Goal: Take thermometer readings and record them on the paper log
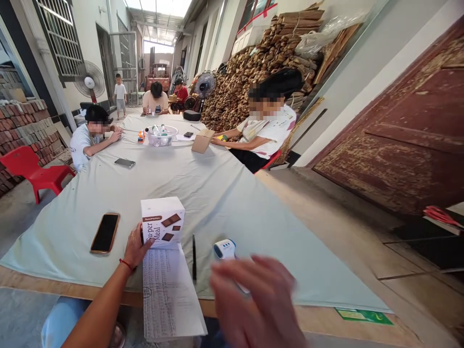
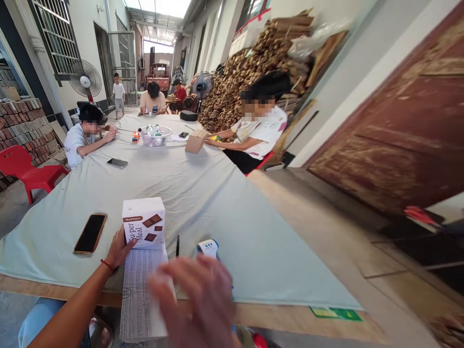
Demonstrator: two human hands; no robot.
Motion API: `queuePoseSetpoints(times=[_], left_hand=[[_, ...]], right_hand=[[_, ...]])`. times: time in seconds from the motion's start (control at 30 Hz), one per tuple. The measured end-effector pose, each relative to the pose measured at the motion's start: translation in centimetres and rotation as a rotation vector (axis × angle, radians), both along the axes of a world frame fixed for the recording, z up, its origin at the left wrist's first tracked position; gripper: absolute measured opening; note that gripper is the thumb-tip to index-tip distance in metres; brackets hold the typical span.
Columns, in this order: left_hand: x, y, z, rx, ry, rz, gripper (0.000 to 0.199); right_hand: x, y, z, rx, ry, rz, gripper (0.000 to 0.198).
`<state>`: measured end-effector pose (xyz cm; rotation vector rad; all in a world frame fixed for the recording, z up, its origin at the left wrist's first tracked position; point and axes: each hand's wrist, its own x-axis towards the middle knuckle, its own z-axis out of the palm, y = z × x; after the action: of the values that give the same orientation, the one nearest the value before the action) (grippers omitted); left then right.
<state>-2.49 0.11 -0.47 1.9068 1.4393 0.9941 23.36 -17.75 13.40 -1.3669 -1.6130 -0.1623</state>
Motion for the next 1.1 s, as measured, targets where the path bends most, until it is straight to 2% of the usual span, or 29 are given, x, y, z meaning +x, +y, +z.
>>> queuePoseSetpoints(times=[0.1,0.2,0.27,0.37,0.53,0.7,0.8,0.9,0.97,1.03,1.1], left_hand=[[0.0,-0.1,-0.1,0.009,-0.001,-0.018,0.065],[0.0,-0.2,-0.3,0.006,-0.01,0.002,0.064],[-0.1,-0.2,-0.5,-0.001,-0.023,0.027,0.063],[-0.2,-0.1,-0.8,-0.004,-0.035,0.06,0.063],[-0.2,-0.2,-0.7,0.009,-0.005,0.067,0.056],[-0.1,-0.2,-0.7,0.011,0.018,0.077,0.056],[0.0,-0.2,-0.5,0.006,0.033,0.068,0.055],[0.2,-0.2,0.0,0.008,0.046,0.073,0.049],[0.4,-0.1,0.4,0.019,0.045,0.06,0.045],[0.5,0.0,0.7,0.026,0.046,0.056,0.044],[0.6,0.0,0.9,0.033,0.049,0.055,0.046]], right_hand=[[3.5,4.7,-3.5,-0.167,-0.125,-0.209,0.036],[6.8,6.7,-8.8,-0.624,-0.215,-0.545,0.047],[8.1,6.4,-11.9,-0.88,-0.257,-0.585,0.046],[8.5,5.6,-14.4,-0.954,-0.313,-0.535,0.04],[7.5,6.8,-14.0,-0.917,-0.241,-0.555,0.049],[8.4,7.4,-13.4,-1.05,-0.112,-0.596,0.044],[8.7,6.9,-12.8,-1.044,-0.009,-0.542,0.042],[6.9,6.6,-11.0,-0.924,0.251,-0.408,0.039],[4.4,6.8,-9.6,-0.736,0.517,-0.252,0.042],[1.1,7.1,-8.4,-0.632,0.726,-0.014,0.046],[-2.2,7.3,-7.7,-0.651,0.895,0.221,0.044]])
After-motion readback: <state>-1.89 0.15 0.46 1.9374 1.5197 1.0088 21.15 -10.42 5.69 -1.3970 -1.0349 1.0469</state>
